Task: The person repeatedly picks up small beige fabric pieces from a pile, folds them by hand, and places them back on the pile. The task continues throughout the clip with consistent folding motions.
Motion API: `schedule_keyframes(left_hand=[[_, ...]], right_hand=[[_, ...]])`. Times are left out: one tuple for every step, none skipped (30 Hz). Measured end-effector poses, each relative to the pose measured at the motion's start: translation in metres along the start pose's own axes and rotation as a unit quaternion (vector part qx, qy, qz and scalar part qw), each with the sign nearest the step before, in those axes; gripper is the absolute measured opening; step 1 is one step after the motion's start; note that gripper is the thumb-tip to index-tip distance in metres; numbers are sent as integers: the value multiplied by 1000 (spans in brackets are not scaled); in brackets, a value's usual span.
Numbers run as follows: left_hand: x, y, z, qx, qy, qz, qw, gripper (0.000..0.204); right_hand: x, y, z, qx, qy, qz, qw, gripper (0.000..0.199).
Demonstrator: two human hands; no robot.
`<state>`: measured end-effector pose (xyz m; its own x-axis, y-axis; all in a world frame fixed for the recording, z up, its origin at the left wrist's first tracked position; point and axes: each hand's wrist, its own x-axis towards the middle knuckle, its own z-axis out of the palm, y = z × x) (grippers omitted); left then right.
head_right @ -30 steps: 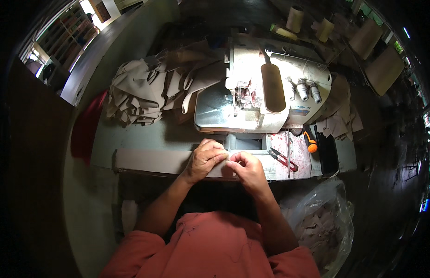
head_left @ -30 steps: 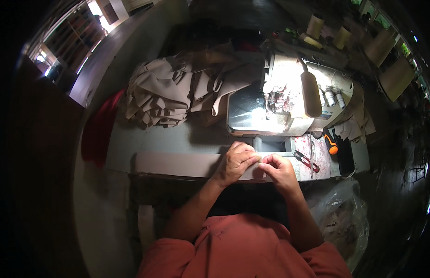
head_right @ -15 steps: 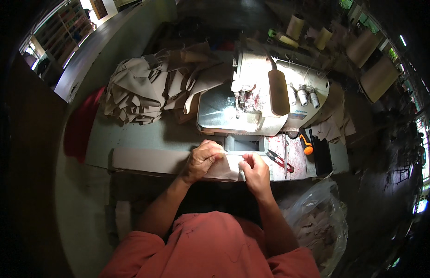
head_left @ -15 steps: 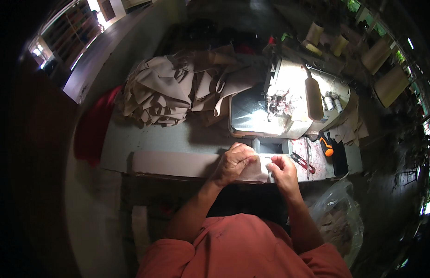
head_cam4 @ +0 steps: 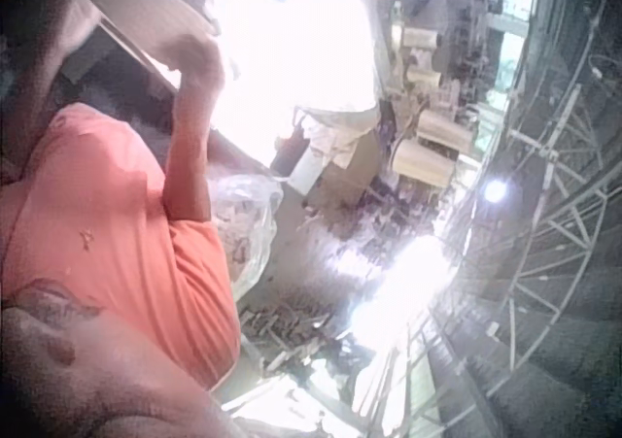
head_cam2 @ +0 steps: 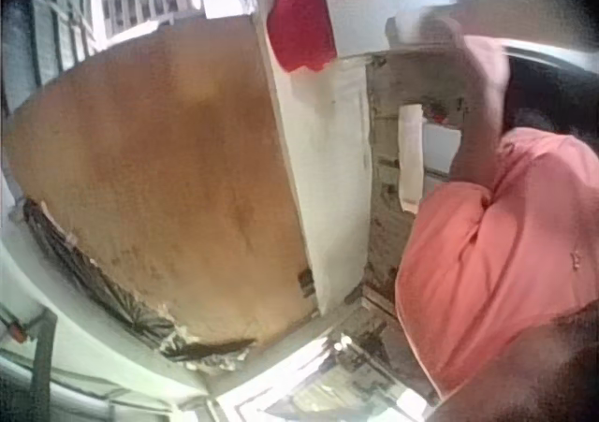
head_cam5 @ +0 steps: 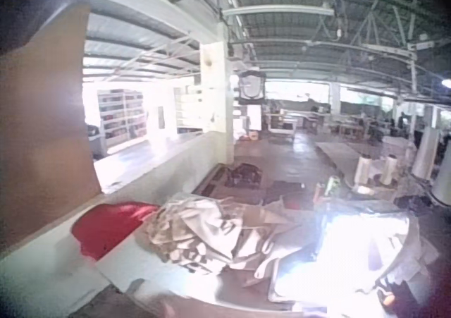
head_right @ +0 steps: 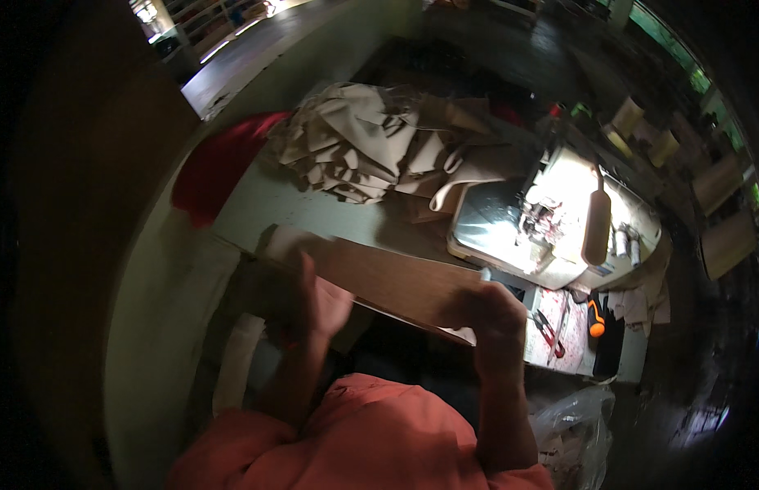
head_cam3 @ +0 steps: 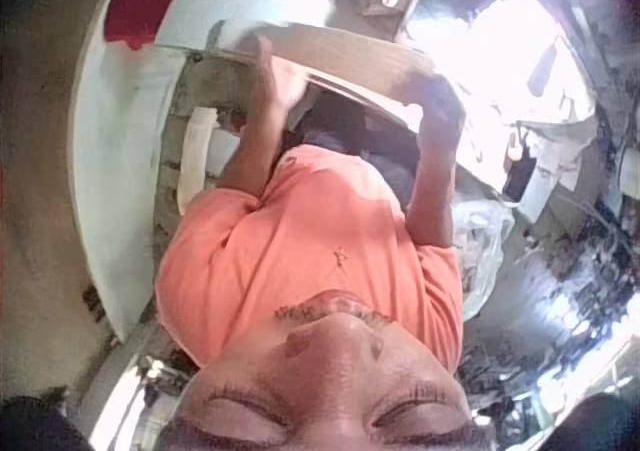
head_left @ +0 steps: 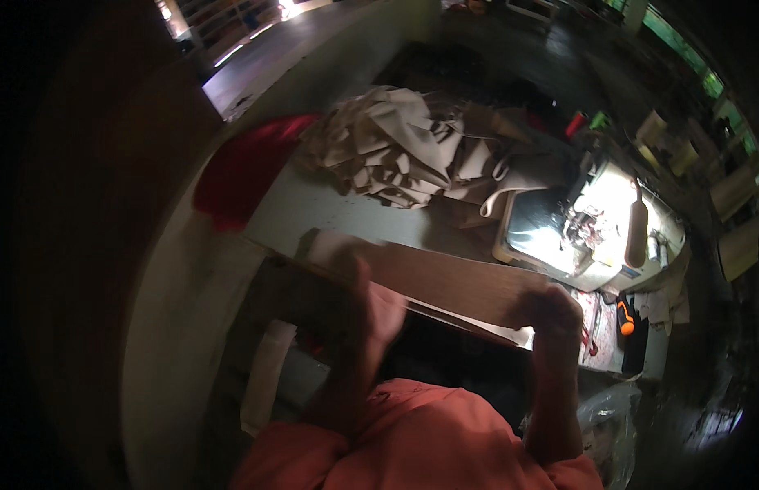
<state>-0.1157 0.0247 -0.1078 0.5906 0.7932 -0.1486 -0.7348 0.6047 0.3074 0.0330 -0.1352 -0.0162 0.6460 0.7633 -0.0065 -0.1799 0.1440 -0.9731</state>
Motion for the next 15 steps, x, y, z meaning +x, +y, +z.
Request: schedule_keyframes(left_hand=[[17, 25, -27, 142, -48, 100, 984, 47], [31, 58, -38, -54, 70, 66, 994, 45], [33, 70, -21, 18, 138, 139, 980, 41], [36, 77, -9, 37, 109, 175, 978, 40], [35, 76, -5, 164, 115, 222, 954, 40], [36, 69, 0, 288, 117, 263, 913, 40], [31, 53, 13, 459, 111, 277, 837, 39], [23, 39, 33, 605, 119, 301, 728, 40], [4, 18, 55, 669, 101, 237, 697, 36], [-8, 0, 64, 660, -54, 239, 710, 31], [-19, -20, 73, 622, -214, 214, 722, 38], [-18, -33, 70, 740, -344, 283, 504, 47], [-27, -51, 71, 761, -362, 247, 479, 51], [-32, -61, 71, 767, -357, 253, 470, 54], [-35, -68, 72, 773, -350, 260, 461, 57]], right_hand=[[0, -2, -7, -43, 17, 23, 999, 6], [-1, 2, -14, -15, 29, 40, 999, 8], [-2, 10, -21, 12, 45, 56, 997, 11], [-4, 16, -25, 47, 71, 62, 994, 8], [-6, 21, -28, 44, 65, 72, 994, 9], [-5, 24, -27, 37, 62, 83, 994, 10], [-5, 25, -24, 32, 69, 95, 993, 12], [-2, 27, -20, 37, 49, 96, 993, 13], [1, 27, -15, 44, 31, 97, 994, 14], [4, 21, -5, 60, 15, 101, 993, 14], [5, 16, 3, 74, 13, 105, 992, 17], [2, 14, 4, 111, 15, 117, 987, 18], [0, 14, 2, 148, 16, 129, 980, 19], [-2, 15, -8, 129, -1, 127, 983, 19], [-4, 18, -19, 109, -19, 126, 986, 19]])
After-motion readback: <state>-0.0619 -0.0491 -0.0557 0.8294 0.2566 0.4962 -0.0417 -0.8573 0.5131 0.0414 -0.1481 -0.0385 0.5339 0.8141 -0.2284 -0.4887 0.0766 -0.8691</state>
